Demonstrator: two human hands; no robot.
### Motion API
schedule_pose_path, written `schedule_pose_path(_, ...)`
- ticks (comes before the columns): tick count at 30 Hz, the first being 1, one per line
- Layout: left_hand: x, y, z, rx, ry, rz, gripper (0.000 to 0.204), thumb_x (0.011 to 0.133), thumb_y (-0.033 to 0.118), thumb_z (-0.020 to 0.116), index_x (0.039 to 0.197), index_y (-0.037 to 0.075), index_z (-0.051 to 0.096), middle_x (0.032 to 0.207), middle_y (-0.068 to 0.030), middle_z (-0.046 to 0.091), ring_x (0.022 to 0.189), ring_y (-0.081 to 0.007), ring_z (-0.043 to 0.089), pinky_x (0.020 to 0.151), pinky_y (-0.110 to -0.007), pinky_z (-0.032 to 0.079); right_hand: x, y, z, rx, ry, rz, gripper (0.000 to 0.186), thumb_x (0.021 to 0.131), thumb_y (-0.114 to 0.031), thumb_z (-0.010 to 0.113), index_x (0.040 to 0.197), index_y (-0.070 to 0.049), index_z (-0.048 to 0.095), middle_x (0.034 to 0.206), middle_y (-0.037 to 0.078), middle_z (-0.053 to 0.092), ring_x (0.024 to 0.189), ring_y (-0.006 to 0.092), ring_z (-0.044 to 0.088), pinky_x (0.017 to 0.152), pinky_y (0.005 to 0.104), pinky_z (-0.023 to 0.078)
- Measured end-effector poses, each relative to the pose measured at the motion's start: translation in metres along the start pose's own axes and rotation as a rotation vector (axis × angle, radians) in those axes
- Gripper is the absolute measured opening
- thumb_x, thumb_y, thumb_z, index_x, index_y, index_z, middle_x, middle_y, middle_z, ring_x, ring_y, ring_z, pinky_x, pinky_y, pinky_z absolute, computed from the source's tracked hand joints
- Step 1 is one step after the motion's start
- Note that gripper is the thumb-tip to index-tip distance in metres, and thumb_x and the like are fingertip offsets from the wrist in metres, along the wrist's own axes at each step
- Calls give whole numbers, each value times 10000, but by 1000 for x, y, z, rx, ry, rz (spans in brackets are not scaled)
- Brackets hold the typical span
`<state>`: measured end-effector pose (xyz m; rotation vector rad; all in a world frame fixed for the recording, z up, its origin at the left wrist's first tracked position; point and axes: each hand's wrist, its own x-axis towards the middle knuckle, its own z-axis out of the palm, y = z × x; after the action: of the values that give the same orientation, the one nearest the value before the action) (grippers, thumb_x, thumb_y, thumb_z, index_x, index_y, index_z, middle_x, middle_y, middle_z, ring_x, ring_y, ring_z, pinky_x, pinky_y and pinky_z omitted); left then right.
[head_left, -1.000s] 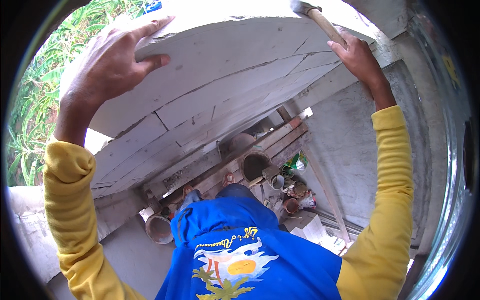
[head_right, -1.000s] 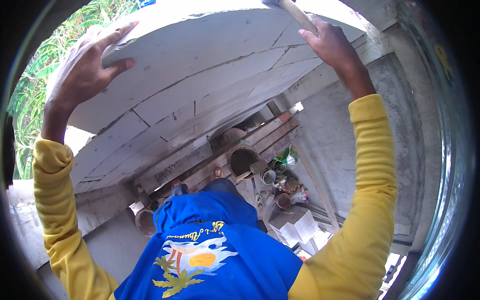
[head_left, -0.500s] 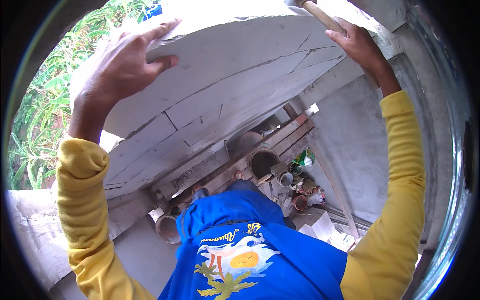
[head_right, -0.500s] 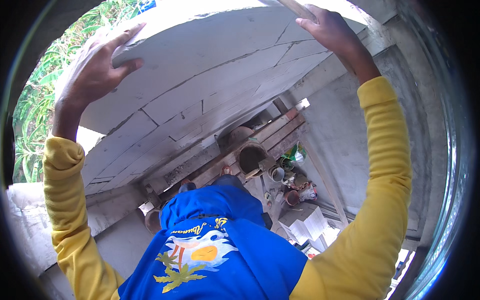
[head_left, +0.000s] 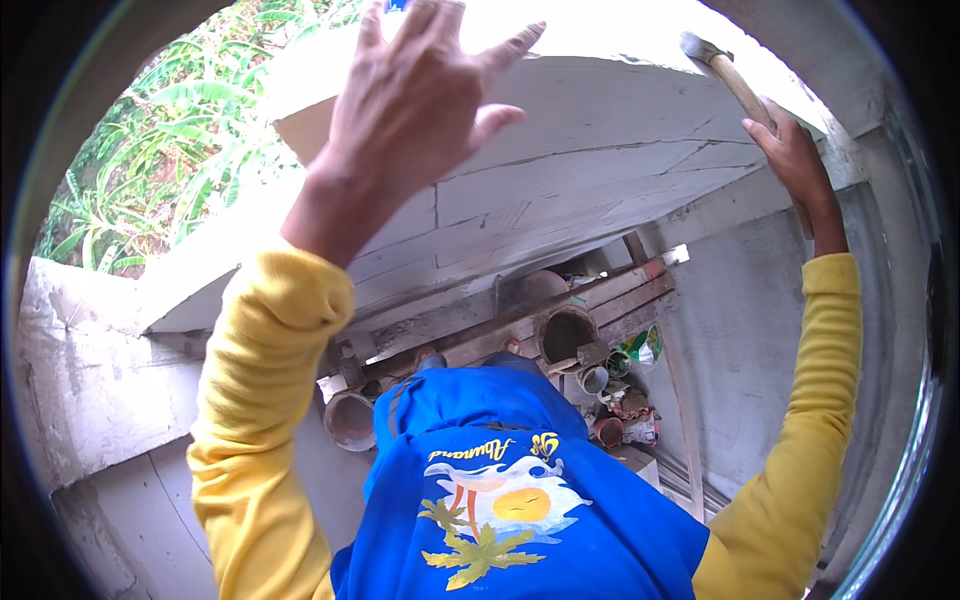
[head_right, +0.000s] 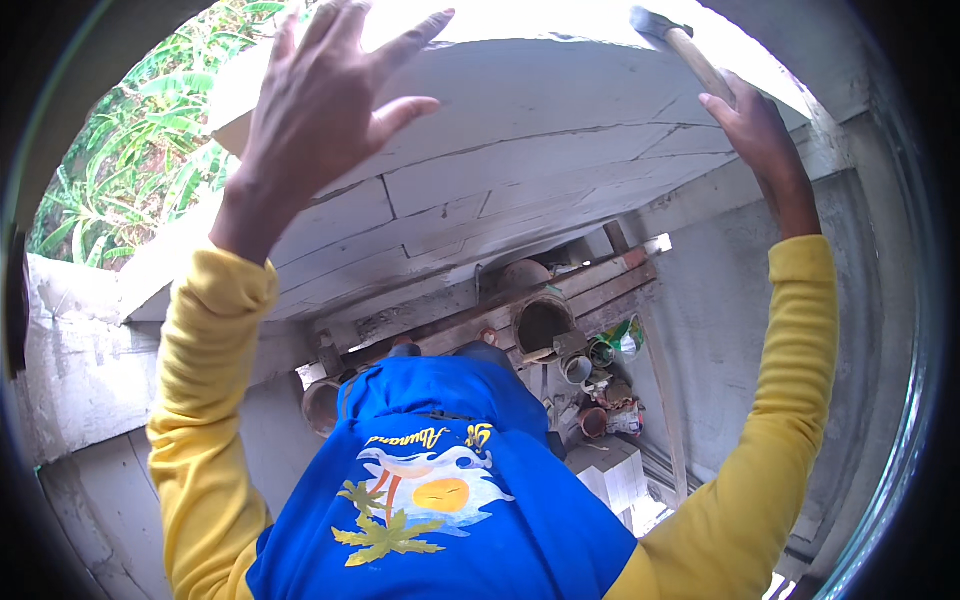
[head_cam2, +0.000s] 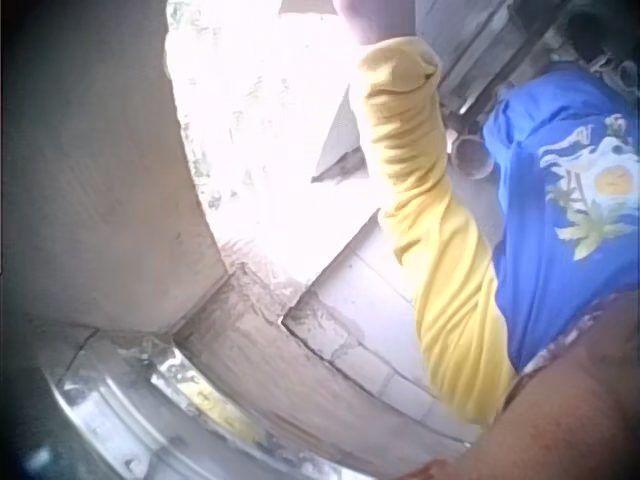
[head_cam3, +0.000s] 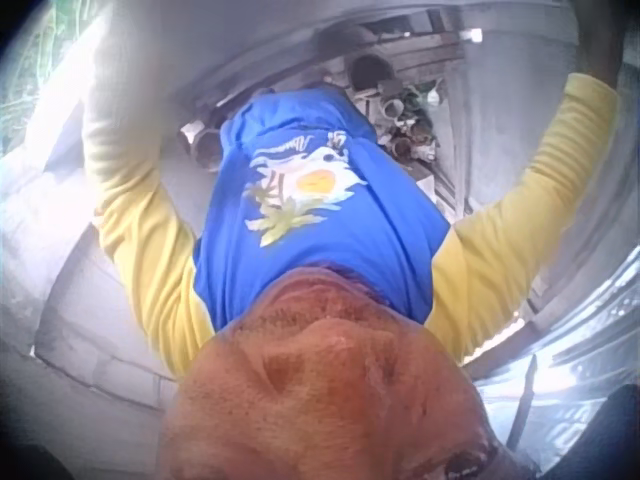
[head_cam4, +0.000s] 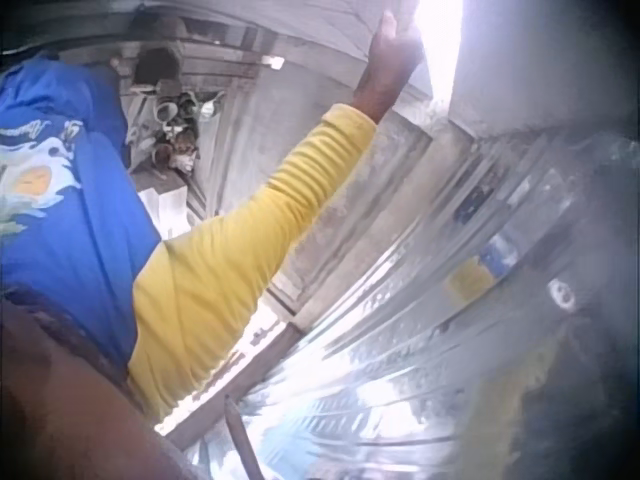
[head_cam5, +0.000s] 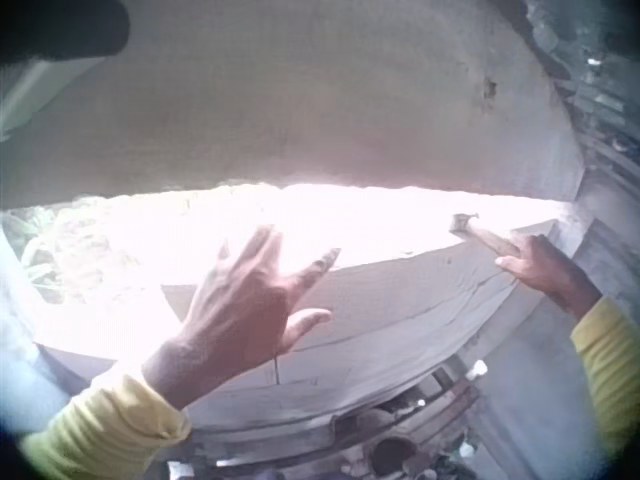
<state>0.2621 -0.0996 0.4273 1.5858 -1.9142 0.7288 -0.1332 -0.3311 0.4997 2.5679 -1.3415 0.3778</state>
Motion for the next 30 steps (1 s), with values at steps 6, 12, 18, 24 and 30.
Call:
schedule_pose_path(6,-149,-13,-11,-348,266,-225,313,818,256,900,1044,111,738,907,-20,706,932,-223,652,846,-370,497,-47,-11,28,22,237,33,529,1023,-293,673,1460,-15,561,1192,287,717,1129,442,704,916,492,566)
schedule_pose_path(12,-168,-75,-9,-548,169,-764,948,784,522,916,1481,20,514,1325,-158,595,1270,-244,571,1046,-420,512,-120,-73,56,226,332,174,505,1033,-302,666,1434,-6,584,1136,226,744,1004,335,743,837,432,579)
schedule_pose_path(18,-143,-95,-12,-820,106,-748,1036,836,624,829,1532,-42,450,1422,-270,575,1362,-337,558,1120,-457,480,-188,-171,99,939,273,460,482,1021,-174,654,1440,35,538,836,34,612,609,69,534,515,252,433)
schedule_pose_path(24,-143,-100,-10,-983,116,-735,920,921,693,692,1538,37,503,1398,-264,607,1326,-349,596,1090,-480,491,-242,-228,122,1204,176,558,534,1009,-109,646,1489,41,467,788,-1,544,574,42,469,485,223,379)
schedule_pose_path(30,-145,-102,-19,-1003,55,-697,970,911,688,705,1580,37,441,1450,-287,569,1364,-377,563,1127,-504,468,-269,-243,138,992,51,475,517,976,-137,697,1405,104,541,981,148,692,777,211,670,709,346,549)
